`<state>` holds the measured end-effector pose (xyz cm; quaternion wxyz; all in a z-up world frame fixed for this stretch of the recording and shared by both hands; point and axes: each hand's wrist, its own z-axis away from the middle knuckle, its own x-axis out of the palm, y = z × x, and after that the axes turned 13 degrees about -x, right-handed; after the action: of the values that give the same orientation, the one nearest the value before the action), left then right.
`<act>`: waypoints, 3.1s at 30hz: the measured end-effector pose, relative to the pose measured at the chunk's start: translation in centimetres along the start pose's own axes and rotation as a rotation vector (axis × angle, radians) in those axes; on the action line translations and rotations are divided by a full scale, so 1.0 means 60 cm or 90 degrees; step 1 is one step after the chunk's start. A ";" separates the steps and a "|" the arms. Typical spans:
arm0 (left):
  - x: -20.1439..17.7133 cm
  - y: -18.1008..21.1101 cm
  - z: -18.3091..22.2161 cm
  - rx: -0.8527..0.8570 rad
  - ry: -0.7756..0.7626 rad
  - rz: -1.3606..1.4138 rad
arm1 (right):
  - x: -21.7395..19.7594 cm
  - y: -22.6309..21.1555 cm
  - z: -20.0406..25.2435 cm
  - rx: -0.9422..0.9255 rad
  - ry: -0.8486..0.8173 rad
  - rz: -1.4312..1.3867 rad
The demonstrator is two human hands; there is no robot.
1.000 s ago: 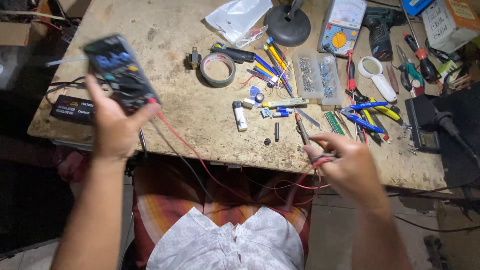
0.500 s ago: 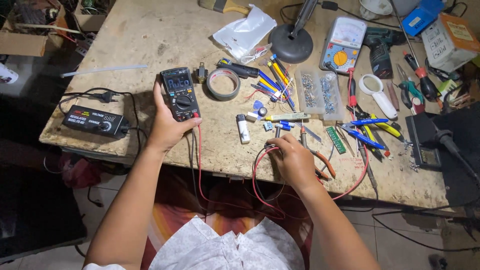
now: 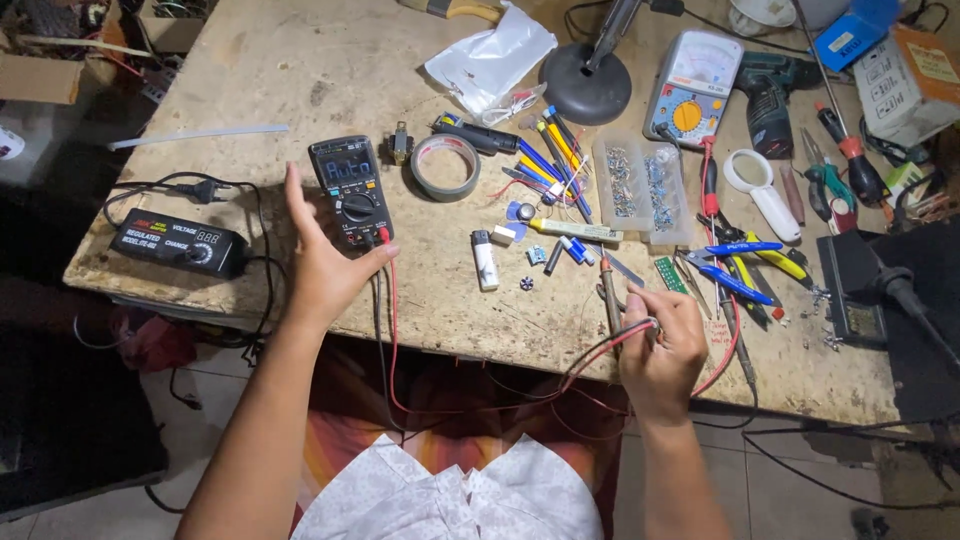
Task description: Testing electronic components with a multimeter and assembling a small handheld device at a repair bench.
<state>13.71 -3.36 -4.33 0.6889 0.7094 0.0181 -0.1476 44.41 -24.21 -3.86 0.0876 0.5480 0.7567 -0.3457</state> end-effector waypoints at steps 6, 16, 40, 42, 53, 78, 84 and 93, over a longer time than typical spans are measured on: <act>0.092 -0.009 0.054 0.242 0.373 -0.317 | -0.032 -0.006 -0.026 0.060 0.062 -0.043; 0.297 -0.031 0.058 0.253 -0.051 -0.463 | 0.083 0.085 -0.082 0.058 -0.421 0.156; 0.324 -0.054 -0.069 0.330 0.014 -0.296 | 0.084 0.052 -0.082 -0.020 -0.528 0.012; 0.320 -0.058 -0.079 0.326 0.013 -0.251 | 0.109 0.046 -0.084 -0.063 -0.519 -0.003; 0.184 -0.042 -0.001 0.139 -0.118 -0.333 | 0.029 0.061 -0.086 -0.126 -0.111 -0.183; 0.216 -0.123 -0.014 0.308 0.139 -0.399 | 0.143 -0.028 0.012 0.396 0.095 -0.544; 0.208 -0.097 -0.001 0.275 0.076 -0.438 | 0.143 -0.036 0.014 0.379 0.085 -0.531; 0.185 -0.059 0.018 0.300 0.045 -0.197 | 0.135 -0.023 0.022 0.213 0.027 -0.447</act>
<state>23.32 -6.19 -10.36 0.4735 0.8433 0.1157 -0.2263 39.73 -19.01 -8.38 -0.1421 0.2694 0.8329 -0.4620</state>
